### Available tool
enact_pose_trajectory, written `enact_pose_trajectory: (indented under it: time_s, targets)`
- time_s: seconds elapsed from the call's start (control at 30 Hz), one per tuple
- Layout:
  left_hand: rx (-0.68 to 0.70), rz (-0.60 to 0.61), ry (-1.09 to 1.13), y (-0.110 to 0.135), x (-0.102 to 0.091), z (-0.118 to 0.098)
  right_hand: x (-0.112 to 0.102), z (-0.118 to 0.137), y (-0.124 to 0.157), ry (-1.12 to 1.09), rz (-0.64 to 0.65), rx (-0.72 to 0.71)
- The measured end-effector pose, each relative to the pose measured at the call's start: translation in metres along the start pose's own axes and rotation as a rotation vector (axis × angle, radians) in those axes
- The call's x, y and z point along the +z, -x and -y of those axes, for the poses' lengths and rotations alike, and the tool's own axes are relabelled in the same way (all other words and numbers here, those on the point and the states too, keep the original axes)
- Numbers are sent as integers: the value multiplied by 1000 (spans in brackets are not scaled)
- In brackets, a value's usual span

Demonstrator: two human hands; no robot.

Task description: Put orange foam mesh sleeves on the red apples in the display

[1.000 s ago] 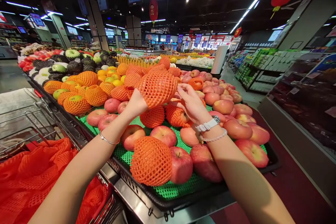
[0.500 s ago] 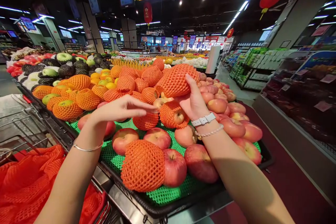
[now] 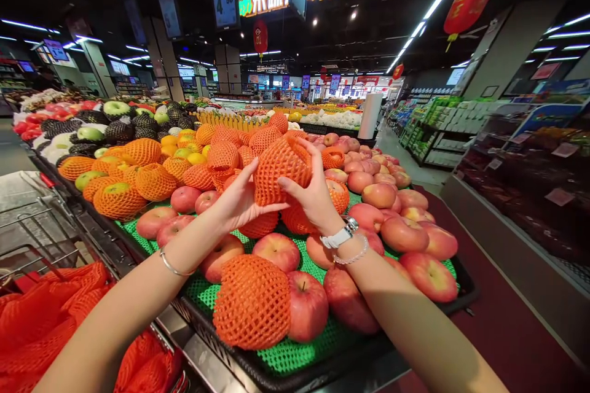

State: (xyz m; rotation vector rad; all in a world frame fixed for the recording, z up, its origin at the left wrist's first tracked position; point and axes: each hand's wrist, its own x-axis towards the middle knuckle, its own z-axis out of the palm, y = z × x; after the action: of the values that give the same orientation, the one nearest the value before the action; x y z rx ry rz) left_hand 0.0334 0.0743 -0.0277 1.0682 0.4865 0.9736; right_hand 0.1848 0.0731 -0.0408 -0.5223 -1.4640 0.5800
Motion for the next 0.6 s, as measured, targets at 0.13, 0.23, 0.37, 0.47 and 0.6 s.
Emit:
enact_pose_trajectory:
  time_s: [0.13, 0.23, 0.37, 0.47, 0.6]
  targets:
    - [-43, 23, 59, 0, 3, 4, -7, -6, -4, 32, -34, -52]
    - [-109, 140, 129, 0, 3, 7, -11, -7, -5, 45, -60, -67]
    - [-137, 166, 194, -5, -2, 14, -12, 0, -5, 92, -79, -75]
    - [-142, 133, 177, -10, -5, 19, -11, 3, -4, 82, -205, -89]
    - [-92, 217, 179, -7, -5, 22, -12, 1, -4, -105, -343, -145]
